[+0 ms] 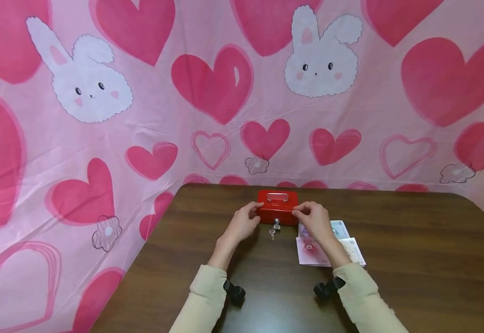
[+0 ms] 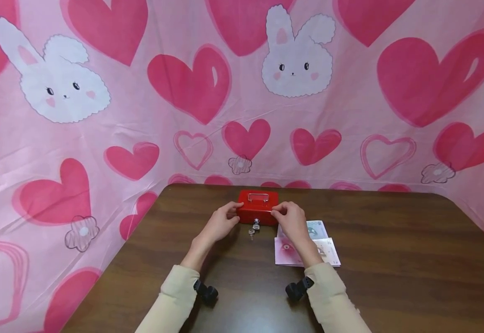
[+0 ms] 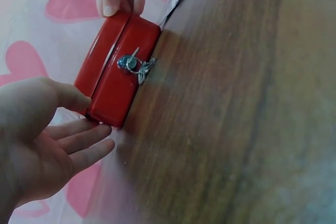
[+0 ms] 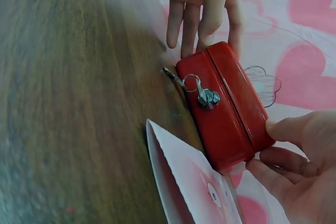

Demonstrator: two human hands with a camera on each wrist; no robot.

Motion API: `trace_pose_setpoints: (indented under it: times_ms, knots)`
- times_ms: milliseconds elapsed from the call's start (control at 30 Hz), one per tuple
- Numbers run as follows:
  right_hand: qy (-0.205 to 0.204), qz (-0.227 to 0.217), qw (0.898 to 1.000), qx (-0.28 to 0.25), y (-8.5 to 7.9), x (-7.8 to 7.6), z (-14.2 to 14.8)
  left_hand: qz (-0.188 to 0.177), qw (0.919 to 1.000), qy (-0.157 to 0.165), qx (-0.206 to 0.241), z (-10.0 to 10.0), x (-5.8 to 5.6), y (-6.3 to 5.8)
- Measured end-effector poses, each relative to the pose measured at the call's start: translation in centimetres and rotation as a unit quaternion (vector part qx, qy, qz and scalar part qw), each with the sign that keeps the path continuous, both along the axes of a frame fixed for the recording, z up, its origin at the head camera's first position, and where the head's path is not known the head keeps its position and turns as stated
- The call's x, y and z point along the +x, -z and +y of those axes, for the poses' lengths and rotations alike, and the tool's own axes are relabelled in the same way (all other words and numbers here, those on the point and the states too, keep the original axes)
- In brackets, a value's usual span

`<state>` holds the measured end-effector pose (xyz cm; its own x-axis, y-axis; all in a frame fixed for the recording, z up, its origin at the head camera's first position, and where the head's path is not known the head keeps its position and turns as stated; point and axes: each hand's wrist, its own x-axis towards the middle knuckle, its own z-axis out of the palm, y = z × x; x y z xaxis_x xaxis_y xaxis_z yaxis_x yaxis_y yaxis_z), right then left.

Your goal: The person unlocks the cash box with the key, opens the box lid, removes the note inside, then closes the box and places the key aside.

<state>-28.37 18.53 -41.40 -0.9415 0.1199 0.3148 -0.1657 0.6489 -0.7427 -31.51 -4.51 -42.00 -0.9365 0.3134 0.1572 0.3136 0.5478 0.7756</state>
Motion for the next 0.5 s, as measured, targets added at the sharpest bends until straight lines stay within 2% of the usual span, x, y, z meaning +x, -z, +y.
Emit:
trace_pose_setpoints:
  times_ms: [233,500]
  knots:
    - [-0.021,-0.006,1.000,0.019,-0.12,-0.30,-0.02,0.008,0.9994,-0.002,-0.034,-0.17,-0.13,-0.16]
    - [-0.030,0.004,0.995,0.099,0.12,-0.64,-0.59,0.007,0.9992,0.009,-0.039,-0.35,-0.20,-0.04]
